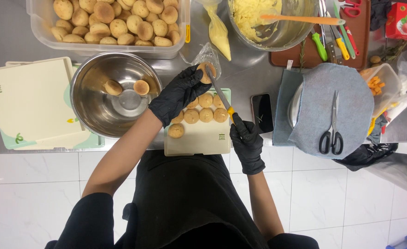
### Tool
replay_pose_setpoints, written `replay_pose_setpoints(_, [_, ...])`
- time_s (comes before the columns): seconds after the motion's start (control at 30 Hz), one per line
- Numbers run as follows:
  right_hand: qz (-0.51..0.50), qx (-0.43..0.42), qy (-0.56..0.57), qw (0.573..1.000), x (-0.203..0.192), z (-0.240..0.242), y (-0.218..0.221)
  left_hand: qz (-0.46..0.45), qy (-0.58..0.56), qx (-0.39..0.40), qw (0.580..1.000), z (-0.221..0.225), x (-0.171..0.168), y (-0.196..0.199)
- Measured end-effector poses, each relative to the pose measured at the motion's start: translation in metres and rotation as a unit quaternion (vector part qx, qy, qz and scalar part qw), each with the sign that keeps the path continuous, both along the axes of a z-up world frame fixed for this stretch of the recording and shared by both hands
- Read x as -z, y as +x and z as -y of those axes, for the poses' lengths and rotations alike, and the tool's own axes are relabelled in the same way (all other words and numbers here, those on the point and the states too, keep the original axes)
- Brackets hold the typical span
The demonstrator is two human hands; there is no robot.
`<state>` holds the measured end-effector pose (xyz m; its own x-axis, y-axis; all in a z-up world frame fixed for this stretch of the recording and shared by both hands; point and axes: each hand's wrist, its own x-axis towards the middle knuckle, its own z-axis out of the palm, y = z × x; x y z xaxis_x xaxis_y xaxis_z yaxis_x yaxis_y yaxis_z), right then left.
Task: Fill cream puffs with pastry cream using a piping bag and arrange them on a tray.
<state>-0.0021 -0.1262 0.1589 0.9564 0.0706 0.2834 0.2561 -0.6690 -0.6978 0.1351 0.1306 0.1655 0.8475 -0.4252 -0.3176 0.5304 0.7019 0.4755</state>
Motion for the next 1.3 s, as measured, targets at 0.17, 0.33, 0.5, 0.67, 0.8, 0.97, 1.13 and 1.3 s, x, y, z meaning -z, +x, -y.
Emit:
replay_pose_setpoints(0.17, [0.045, 0.001, -0.082, 0.996, -0.001, 0.006, 0.003, 0.025, 0.001, 0.028, 0.999, 0.0, -0.01, -0.001])
replay_pose_setpoints(0.33, [0.077, 0.008, -0.099, 0.992, -0.007, 0.006, 0.008, 0.033, -0.006, 0.008, 0.999, -0.002, -0.012, -0.002])
replay_pose_setpoints(0.5, [0.095, 0.015, -0.104, 0.99, -0.003, 0.01, 0.012, 0.043, -0.034, 0.005, 0.998, -0.004, -0.008, -0.002])
replay_pose_setpoints(0.67, [0.081, 0.055, -0.009, 0.995, 0.006, 0.022, 0.018, -0.017, -0.031, 0.008, 0.999, -0.011, -0.027, -0.013])
replay_pose_setpoints(0.8, [-0.125, 0.114, 0.358, 0.918, -0.001, 0.029, 0.021, 0.074, 0.025, 0.033, 0.996, -0.011, -0.022, -0.039])
replay_pose_setpoints(0.97, [-0.252, 0.139, 0.482, 0.827, -0.018, 0.02, 0.024, 0.396, 0.444, 0.059, 0.801, 0.002, 0.031, -0.11])
replay_pose_setpoints(1.13, [-0.29, 0.126, 0.505, 0.803, -0.005, 0.019, 0.021, 0.55, 0.728, 0.094, 0.397, 0.008, 0.094, -0.152])
replay_pose_setpoints(1.3, [-0.296, 0.129, 0.507, 0.799, -0.008, 0.015, 0.017, 0.573, 0.745, 0.068, 0.335, 0.012, 0.13, -0.155])
